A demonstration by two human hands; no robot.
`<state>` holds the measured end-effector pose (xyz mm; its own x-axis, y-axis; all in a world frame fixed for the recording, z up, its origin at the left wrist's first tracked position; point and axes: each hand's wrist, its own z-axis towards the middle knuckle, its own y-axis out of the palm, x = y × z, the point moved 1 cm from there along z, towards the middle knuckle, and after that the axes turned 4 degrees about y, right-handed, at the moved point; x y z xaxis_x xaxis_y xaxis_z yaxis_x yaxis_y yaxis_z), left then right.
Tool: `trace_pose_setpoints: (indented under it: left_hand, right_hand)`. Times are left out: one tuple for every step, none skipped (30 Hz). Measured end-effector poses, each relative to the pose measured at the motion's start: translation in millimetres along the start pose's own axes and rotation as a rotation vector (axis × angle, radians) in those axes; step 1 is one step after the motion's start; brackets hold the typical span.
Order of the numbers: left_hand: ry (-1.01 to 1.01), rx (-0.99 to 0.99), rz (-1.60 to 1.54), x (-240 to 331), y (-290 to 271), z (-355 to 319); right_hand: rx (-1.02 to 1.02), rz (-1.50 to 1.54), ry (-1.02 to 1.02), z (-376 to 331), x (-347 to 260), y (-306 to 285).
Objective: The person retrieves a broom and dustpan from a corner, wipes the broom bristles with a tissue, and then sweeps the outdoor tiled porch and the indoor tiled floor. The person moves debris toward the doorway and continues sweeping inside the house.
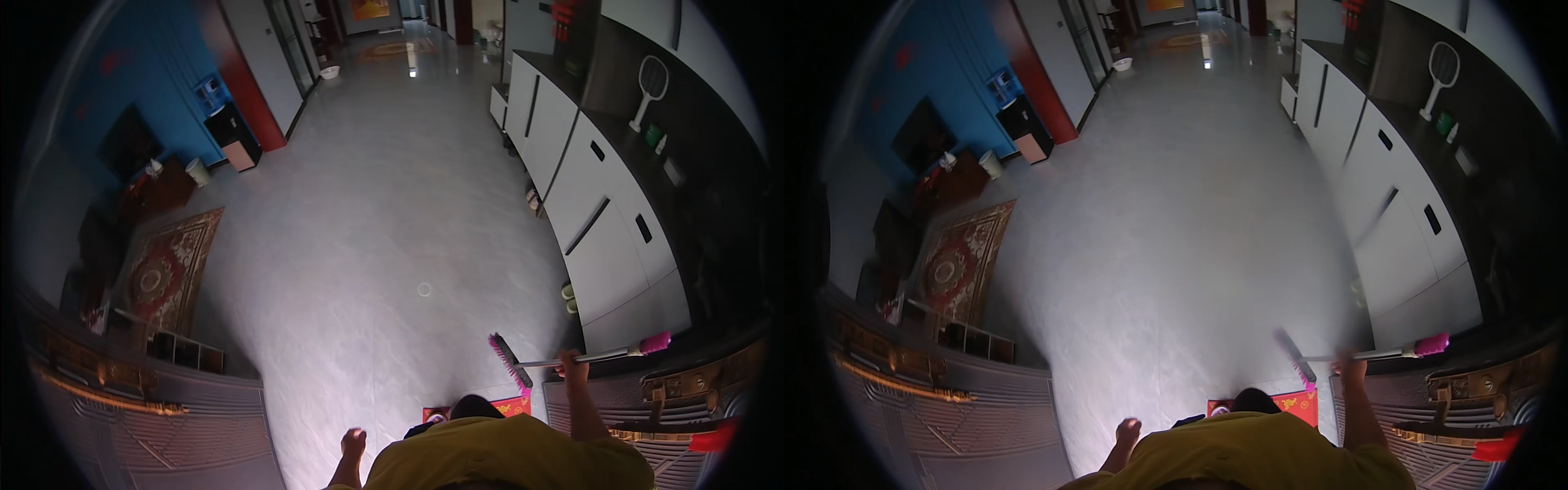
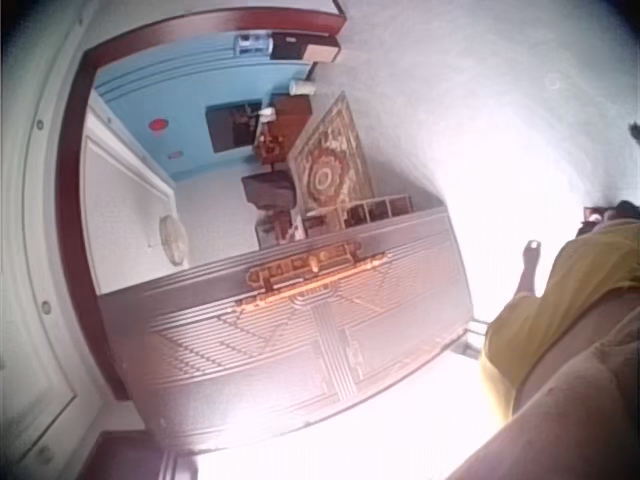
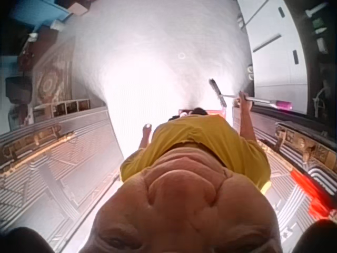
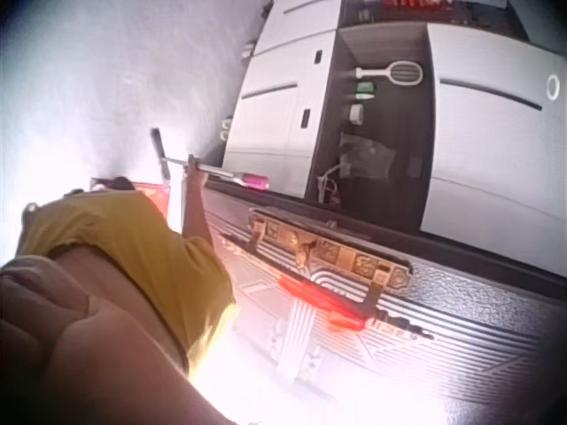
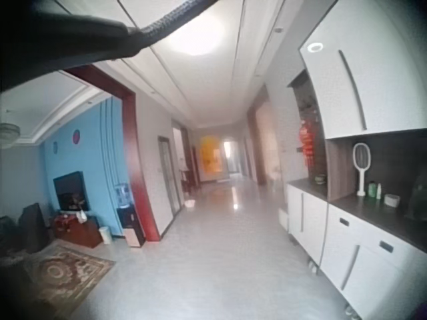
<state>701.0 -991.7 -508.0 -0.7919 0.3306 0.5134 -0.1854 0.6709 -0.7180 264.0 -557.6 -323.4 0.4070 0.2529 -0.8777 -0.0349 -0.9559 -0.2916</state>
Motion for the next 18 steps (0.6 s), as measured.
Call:
trace_pose_setpoints:
  left_hand:
    - [0.085, 0.098, -0.123, 53.8, -11.6, 20.4]
    - [0.078, 0.080, -0.142, 86.2, -18.6, 44.6]
    - [0.117, 0.032, -0.139, 120.3, -21.7, 68.1]
    - [0.235, 0.063, -0.138, 143.1, -18.5, 90.1]
    - [0.272, 0.012, -0.196, 180.8, -18.4, 112.6]
    - [0.428, 0.044, -0.232, 211.0, -14.3, 137.9]
    - [0.509, 0.013, -0.139, 251.2, -12.0, 161.1]
    - [0.518, -0.076, -0.124, 298.4, -9.2, 176.3]
    - [0.531, -0.173, -0.274, 334.3, -17.5, 187.6]
    - [0.536, -0.155, -0.237, 357.3, -20.3, 200.1]
    - [0.532, -0.136, -0.233, 363.2, -22.4, 212.2]
    - [0.522, -0.127, -0.222, 362.1, -23.9, 225.4]
    - [0.520, -0.145, -0.182, 347.5, -24.3, 238.9]
    - [0.533, -0.166, -0.153, 324.7, -20.1, 255.7]
    - [0.552, -0.191, -0.131, 306.6, -18.7, 264.6]
    - [0.296, -0.234, -0.265, 292.3, -18.5, 268.1]
    - [0.171, -0.257, -0.340, 270.4, -18.9, 268.6]
    - [0.138, -0.205, -0.378, 259.5, -25.8, 262.0]
  right_hand:
    - [0.042, 0.000, 0.013, 2.8, -2.4, -6.9]
    - [0.061, 0.009, 0.024, 8.4, -7.1, -5.1]
    - [0.023, 0.041, 0.023, 14.3, -7.4, -5.8]
    - [0.038, 0.044, 0.019, 21.7, -8.9, -1.5]
    - [0.064, 0.047, 0.017, 30.4, -9.4, 3.9]
    - [0.076, 0.048, 0.017, 41.3, -9.5, 12.7]
    - [0.104, -0.109, -0.163, 69.3, 6.2, 13.4]
    - [0.146, -0.289, -0.335, 112.8, 45.2, -2.2]
    - [0.134, -0.375, -0.382, 138.4, 52.6, 0.2]
    - [0.131, -0.454, -0.440, 160.5, 53.6, 2.0]
    - [0.099, -0.439, -0.368, 178.1, 40.0, 20.8]
    - [0.075, -0.413, -0.327, 188.5, 25.0, 40.8]
    - [0.047, -0.386, -0.286, 195.1, 1.9, 64.8]
    - [0.045, -0.378, -0.347, 209.3, -10.4, 77.3]
    - [0.047, -0.372, -0.406, 224.0, -20.3, 89.1]
    - [0.051, -0.368, -0.465, 238.8, -29.4, 100.0]
    - [0.038, -0.368, -0.475, 254.7, -40.5, 110.4]
    - [0.026, -0.334, -0.423, 268.0, -52.5, 122.9]
